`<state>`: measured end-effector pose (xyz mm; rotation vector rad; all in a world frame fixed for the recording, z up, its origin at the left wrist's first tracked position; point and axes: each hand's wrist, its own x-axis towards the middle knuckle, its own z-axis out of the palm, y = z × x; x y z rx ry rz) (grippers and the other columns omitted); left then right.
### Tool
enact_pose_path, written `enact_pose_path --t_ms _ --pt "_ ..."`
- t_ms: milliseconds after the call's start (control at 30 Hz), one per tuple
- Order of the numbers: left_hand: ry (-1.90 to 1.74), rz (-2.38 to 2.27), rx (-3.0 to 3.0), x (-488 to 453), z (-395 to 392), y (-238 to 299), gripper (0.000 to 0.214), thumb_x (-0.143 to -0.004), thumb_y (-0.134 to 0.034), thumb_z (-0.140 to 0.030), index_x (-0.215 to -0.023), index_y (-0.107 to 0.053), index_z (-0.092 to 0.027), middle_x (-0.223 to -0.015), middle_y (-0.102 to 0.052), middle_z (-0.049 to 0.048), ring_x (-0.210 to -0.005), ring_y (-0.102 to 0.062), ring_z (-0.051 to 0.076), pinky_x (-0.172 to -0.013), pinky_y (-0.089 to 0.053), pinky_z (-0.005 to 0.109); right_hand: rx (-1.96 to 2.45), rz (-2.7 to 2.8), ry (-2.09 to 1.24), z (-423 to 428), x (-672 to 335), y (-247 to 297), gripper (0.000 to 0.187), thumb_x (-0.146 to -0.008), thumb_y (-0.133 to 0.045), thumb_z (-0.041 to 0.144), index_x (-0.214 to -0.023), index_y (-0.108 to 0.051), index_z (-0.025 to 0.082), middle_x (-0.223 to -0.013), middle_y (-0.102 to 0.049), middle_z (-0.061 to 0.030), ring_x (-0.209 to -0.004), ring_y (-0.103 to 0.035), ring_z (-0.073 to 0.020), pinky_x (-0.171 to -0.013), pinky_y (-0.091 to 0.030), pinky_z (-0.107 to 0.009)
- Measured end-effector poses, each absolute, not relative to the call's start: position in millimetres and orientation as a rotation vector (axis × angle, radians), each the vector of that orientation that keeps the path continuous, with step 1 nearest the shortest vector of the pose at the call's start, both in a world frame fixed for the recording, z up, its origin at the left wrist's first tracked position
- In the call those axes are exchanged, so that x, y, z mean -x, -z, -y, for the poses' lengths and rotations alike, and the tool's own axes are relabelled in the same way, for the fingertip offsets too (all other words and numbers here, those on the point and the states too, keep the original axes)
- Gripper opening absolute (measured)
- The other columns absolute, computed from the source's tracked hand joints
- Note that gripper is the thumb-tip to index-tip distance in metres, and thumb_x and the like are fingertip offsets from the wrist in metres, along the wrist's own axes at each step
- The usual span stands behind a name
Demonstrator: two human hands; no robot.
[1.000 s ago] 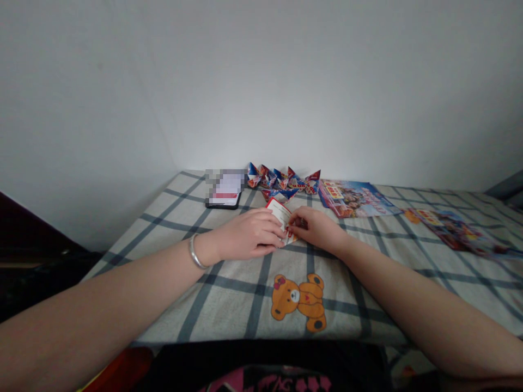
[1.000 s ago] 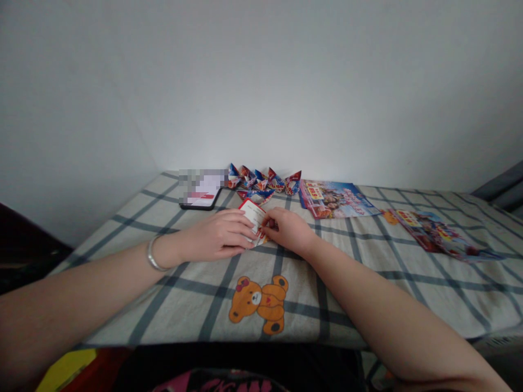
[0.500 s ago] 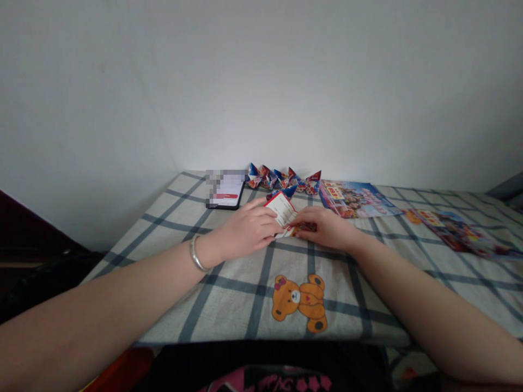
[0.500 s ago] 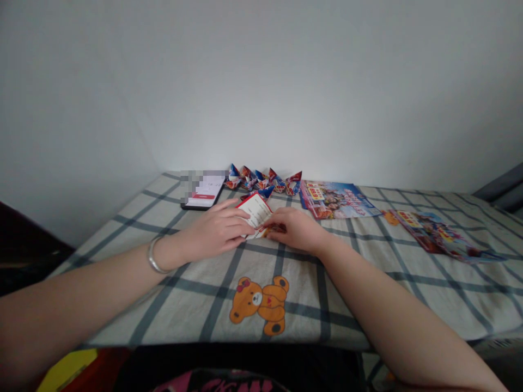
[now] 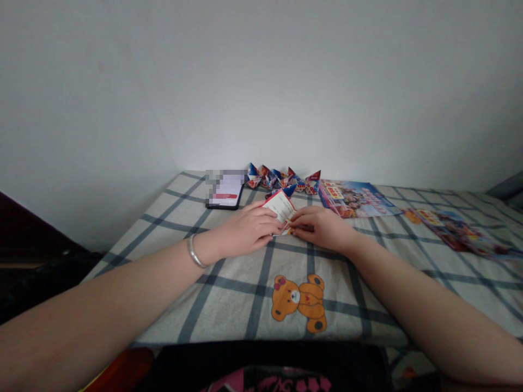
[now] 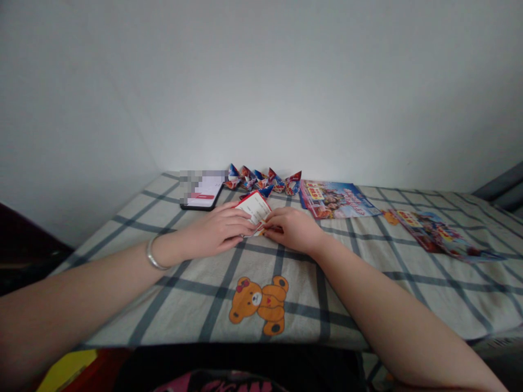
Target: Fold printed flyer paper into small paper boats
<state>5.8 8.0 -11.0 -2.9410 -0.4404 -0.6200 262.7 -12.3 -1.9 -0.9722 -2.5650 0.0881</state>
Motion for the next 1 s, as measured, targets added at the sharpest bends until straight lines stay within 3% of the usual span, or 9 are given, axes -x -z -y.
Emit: enact_pose_path --t_ms 567,733,900,1000 --pt "0.543 0.473 2.939 -7.6 -3.3 5.3 0.021 -0.088 -0.060 -0.017 -0.108 -0.065 -0.021 -0.113 -0.070 0.0029 -0.118 -0.057 0.022 -0.115 -0.028 0.047 0.933 2.673 0.132 19.9 -255.7 -0.3 0.024 -0.093 -0.055 0.024 -0.110 -0.072 0.020 -0.109 -0.073 -0.0057 -0.101 -0.065 -0.0196 -0.090 -0.051 -0.033" --pt "0.540 0.468 2.932 -7.8 -3.4 5.6 0.020 -0.088 -0.058 -0.016 -0.106 -0.064 -0.020 -0.107 -0.071 0.0029 -0.114 -0.058 0.022 -0.113 -0.031 0.046 0.922 2.645 0.115 19.6 -255.3 -0.4 0.021 -0.093 -0.057 0.024 -0.105 -0.073 0.020 -0.105 -0.075 -0.0053 -0.098 -0.067 -0.0192 -0.089 -0.050 -0.032" --pt "0.499 0.453 2.936 -3.8 -5.0 3.6 0.021 -0.089 -0.056 -0.018 -0.108 -0.064 -0.022 -0.113 -0.070 0.0036 -0.115 -0.059 0.020 -0.118 -0.024 0.047 0.916 2.660 0.133 18.5 -256.2 -0.1 0.020 -0.094 -0.056 0.025 -0.103 -0.074 0.022 -0.106 -0.075 -0.0046 -0.099 -0.066 -0.0191 -0.089 -0.050 -0.032" --pt "0.484 0.410 2.954 -1.8 -5.9 0.6 0.022 -0.090 -0.056 -0.018 -0.110 -0.064 -0.022 -0.117 -0.069 0.0036 -0.118 -0.058 0.021 -0.116 -0.026 0.046 0.925 2.665 0.167 17.5 -256.8 1.0 0.021 -0.093 -0.056 0.026 -0.102 -0.074 0.022 -0.104 -0.075 -0.0048 -0.098 -0.066 -0.0192 -0.087 -0.050 -0.032"
